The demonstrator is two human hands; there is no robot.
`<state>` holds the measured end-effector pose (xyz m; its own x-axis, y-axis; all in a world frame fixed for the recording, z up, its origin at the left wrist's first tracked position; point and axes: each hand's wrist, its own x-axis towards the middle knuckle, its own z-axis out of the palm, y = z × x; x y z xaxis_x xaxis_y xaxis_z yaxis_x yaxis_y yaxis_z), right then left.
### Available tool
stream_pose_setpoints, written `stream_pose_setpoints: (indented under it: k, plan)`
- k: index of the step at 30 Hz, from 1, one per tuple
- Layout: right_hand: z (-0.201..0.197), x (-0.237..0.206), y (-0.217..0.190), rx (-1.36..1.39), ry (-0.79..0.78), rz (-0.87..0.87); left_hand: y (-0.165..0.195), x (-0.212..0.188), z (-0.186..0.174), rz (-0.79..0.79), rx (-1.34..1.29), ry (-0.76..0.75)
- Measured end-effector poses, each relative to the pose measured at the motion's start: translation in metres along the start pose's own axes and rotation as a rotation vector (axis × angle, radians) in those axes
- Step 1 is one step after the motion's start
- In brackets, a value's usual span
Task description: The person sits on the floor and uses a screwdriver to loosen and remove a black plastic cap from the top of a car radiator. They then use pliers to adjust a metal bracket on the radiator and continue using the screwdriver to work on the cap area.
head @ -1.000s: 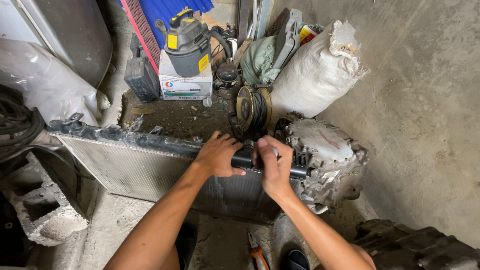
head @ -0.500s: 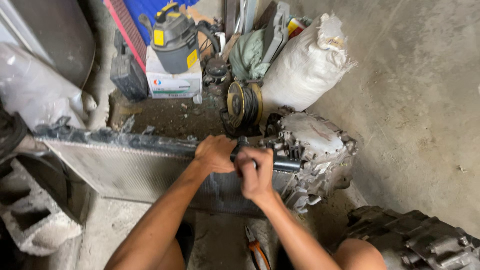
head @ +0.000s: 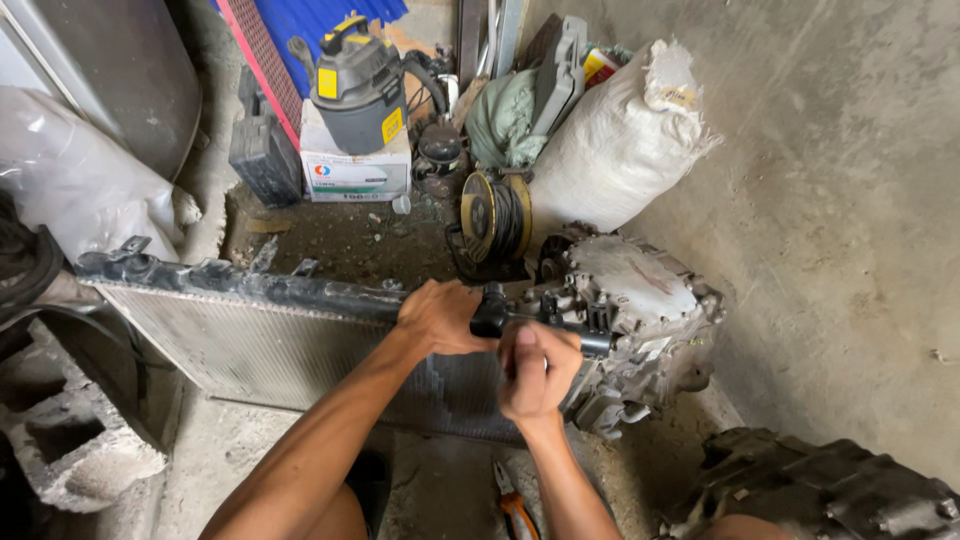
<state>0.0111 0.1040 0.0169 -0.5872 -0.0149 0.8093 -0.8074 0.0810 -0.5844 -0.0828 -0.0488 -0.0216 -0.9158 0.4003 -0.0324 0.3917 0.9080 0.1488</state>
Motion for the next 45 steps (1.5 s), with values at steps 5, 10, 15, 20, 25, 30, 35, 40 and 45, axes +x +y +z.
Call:
stream_pose_setpoints:
  k: [5,10,15,20,25,30,35,40,45]
  plan:
    - [-0.014,0.020,0.025,0.165,0.085,0.122,-0.003,0.002,0.005,0.032,-0.037,0.101]
    - [-0.023,0.051,0.039,0.328,0.191,0.361,-0.004,0.003,0.008,0.028,0.019,0.006]
    - [-0.011,0.074,0.054,0.243,0.175,0.428,-0.006,0.003,0.013,0.065,0.034,0.114]
    - [0.001,0.088,0.068,0.165,0.190,0.477,-0.008,0.003,0.014,0.058,0.033,0.091]
    - [0.004,0.098,0.075,0.189,0.213,0.544,-0.008,0.002,0.012,0.041,0.070,0.064]
    - [0.003,0.105,0.084,0.159,0.213,0.580,-0.008,0.003,0.014,0.080,0.076,0.158]
    - [0.003,0.112,0.091,0.106,0.206,0.586,-0.009,0.005,0.017,0.063,0.098,0.118]
    - [0.005,0.113,0.083,0.110,0.217,0.587,-0.009,0.006,0.019,0.050,0.098,0.090]
    - [-0.003,0.071,0.056,0.216,0.173,0.456,-0.009,0.006,0.021,0.045,0.111,0.091]
